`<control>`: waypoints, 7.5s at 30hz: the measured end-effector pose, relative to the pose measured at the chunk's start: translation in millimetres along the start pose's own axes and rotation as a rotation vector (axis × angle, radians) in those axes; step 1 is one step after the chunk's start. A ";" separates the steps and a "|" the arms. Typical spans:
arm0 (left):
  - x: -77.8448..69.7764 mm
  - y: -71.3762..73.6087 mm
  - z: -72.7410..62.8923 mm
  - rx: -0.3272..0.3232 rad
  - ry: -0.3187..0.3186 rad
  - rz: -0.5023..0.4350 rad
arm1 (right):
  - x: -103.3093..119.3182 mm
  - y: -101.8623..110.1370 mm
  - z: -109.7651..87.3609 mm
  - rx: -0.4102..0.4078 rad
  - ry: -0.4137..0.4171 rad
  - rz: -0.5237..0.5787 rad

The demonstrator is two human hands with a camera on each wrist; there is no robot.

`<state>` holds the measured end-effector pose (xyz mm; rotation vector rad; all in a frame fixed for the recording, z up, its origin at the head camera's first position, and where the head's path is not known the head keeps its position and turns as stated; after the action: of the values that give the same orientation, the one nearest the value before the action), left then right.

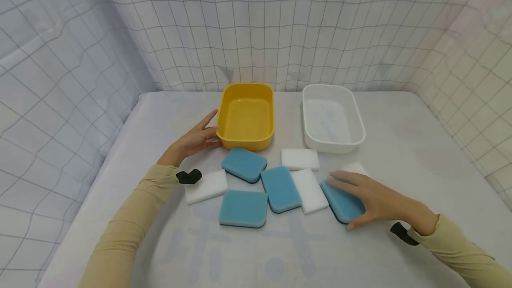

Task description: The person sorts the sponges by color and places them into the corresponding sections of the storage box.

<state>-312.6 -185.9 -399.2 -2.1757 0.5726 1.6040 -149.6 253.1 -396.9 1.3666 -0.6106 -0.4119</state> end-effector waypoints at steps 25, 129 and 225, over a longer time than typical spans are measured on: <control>9.0 7.2 -0.6 0.015 -0.033 0.075 | 2.8 15.8 -2.7 0.068 -0.100 0.053; 14.0 0.4 1.4 0.001 -0.056 0.042 | -24.6 41.5 276.1 0.215 -0.113 0.216; 15.7 8.5 2.6 -0.008 -0.049 0.064 | 29.3 -5.6 133.9 0.379 0.084 0.286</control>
<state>-315.0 -193.3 -415.5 -2.1377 0.6278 1.6906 -209.7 130.3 -385.9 1.6165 -0.8298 -0.0047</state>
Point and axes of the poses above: each hand's wrist, its own z-axis towards the middle knuckle, its own y-axis out of the back of the hand, x = y × z, the point moved 3 cm from there along z, towards the middle knuckle, and after that the axes turned 3 degrees about x, right-handed, at the moved point
